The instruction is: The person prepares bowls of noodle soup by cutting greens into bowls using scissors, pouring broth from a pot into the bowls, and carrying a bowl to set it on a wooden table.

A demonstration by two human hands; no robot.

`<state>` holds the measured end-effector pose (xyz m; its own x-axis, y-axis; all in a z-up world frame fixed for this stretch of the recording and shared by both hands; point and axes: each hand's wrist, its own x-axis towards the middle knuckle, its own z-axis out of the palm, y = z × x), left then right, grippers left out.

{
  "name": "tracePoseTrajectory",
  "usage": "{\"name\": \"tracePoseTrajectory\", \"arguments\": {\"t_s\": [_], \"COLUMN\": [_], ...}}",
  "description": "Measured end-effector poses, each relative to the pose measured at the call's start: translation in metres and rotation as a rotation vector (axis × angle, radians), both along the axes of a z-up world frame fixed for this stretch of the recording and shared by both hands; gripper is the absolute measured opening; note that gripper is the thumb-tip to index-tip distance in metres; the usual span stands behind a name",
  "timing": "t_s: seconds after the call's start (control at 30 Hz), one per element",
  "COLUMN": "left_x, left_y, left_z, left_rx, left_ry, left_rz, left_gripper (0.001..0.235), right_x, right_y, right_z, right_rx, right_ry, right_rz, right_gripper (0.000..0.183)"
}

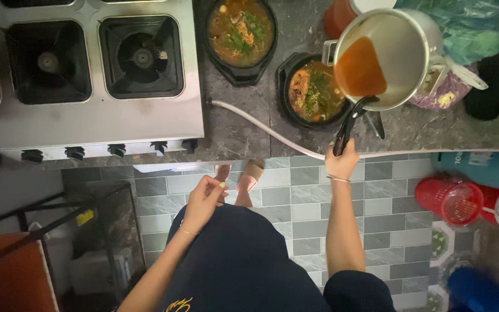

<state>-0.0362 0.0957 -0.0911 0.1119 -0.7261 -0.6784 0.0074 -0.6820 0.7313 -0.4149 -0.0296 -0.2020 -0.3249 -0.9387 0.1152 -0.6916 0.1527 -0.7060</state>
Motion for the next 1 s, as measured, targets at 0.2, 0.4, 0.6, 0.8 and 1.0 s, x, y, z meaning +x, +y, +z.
{"name": "tracePoseTrajectory", "arguments": {"t_s": [0.2, 0.4, 0.6, 0.8, 1.0], "left_x": [0.005, 0.013, 0.016, 0.024, 0.043], "left_y": [0.004, 0.005, 0.005, 0.007, 0.002], "left_z": [-0.001, -0.004, -0.019, -0.032, -0.03], "left_rx": [-0.017, -0.046, -0.056, -0.114, -0.128], "left_ry": [0.03, 0.038, 0.08, 0.061, 0.083], "left_rz": [0.021, 0.018, 0.061, 0.029, 0.086], "left_gripper": [0.018, 0.018, 0.017, 0.018, 0.021], "right_x": [-0.002, -0.006, 0.014, 0.06, 0.137], "right_y": [0.001, 0.004, 0.006, 0.007, -0.016], "right_z": [-0.01, -0.012, 0.081, 0.172, 0.227], "right_rx": [0.018, 0.021, 0.295, 0.43, 0.651], "right_ry": [-0.013, -0.455, -1.137, -1.214, -1.251], "right_rz": [0.004, 0.05, -0.111, -0.019, 0.164], "right_gripper": [0.02, 0.016, 0.021, 0.014, 0.014]}}
